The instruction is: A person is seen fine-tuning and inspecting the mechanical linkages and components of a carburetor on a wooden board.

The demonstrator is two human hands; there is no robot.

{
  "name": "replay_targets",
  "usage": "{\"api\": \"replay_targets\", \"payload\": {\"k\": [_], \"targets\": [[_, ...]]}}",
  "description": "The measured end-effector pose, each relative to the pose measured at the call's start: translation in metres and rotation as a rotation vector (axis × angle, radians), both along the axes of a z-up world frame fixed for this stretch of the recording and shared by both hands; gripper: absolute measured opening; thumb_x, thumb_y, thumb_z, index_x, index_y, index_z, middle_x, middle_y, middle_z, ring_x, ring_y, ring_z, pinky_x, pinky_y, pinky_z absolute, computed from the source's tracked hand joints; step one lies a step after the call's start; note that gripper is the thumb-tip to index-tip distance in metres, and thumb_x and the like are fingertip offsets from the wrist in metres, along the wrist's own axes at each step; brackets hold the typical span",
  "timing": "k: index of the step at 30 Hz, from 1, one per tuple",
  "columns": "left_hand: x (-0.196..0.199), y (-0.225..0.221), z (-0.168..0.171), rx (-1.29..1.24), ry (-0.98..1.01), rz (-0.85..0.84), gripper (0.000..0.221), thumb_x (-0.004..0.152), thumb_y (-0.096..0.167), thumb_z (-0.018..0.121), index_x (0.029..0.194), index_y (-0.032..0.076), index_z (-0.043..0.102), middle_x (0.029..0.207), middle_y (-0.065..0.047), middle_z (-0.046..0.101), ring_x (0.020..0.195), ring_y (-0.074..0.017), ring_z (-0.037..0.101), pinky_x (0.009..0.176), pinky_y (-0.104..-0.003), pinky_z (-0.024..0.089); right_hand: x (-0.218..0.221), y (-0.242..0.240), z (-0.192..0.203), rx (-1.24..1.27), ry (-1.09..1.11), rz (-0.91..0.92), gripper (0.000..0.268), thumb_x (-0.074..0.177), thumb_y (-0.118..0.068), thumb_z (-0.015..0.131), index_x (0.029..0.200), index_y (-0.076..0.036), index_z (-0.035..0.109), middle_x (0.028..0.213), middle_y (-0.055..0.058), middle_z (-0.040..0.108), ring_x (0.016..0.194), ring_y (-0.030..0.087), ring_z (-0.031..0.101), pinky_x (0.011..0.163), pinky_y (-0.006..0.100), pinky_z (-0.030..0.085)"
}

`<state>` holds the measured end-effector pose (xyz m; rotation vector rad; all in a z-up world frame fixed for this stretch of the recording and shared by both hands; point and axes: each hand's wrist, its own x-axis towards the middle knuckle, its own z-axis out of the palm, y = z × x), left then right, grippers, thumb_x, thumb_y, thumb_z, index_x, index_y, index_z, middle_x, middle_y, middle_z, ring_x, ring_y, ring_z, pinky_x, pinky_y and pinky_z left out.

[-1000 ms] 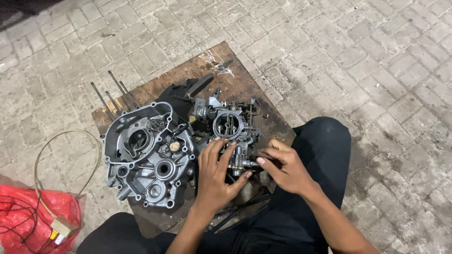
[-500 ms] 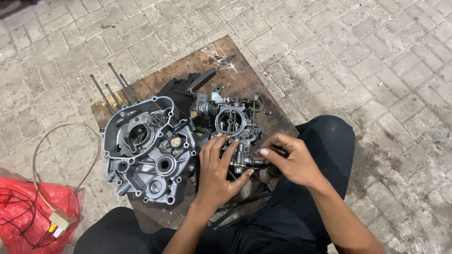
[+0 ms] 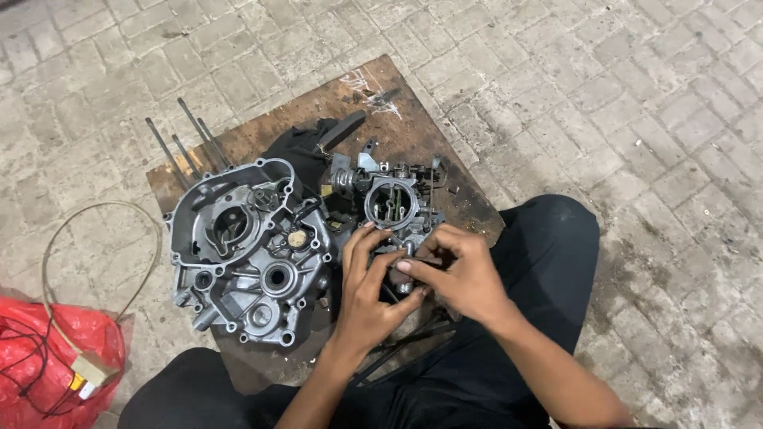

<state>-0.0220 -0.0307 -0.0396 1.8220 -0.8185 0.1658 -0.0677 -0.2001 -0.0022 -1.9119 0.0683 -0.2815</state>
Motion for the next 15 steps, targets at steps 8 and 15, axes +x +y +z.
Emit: {"api": "replay_targets", "payload": {"k": [8, 15], "targets": [[0.002, 0.002, -0.002, -0.031, 0.044, -0.024, 0.062, 0.071, 0.027, 0.093, 0.12, 0.001, 0.067, 0.131, -0.02, 0.056, 0.136, -0.0509, 0.042, 0.111, -0.068, 0.035, -0.01, -0.005, 0.004, 0.03, 0.178, -0.039, 0.017, 0.082, -0.005, 0.083, 0.078, 0.008, 0.071, 0.057, 0.022, 0.062, 0.051, 0.025, 0.05, 0.051, 0.04, 0.039], [0.002, 0.003, -0.001, -0.076, 0.061, -0.012, 0.075, 0.07, 0.028, 0.094, 0.132, 0.001, 0.061, 0.131, -0.021, 0.055, 0.134, -0.0527, 0.042, 0.108, -0.07, 0.035, -0.005, -0.007, -0.008, 0.121, 0.026, -0.293, 0.017, 0.09, -0.002, 0.076, 0.086, 0.0, 0.06, 0.059, 0.015, 0.064, 0.053, 0.016, 0.054, 0.053, 0.03, 0.038]]}}
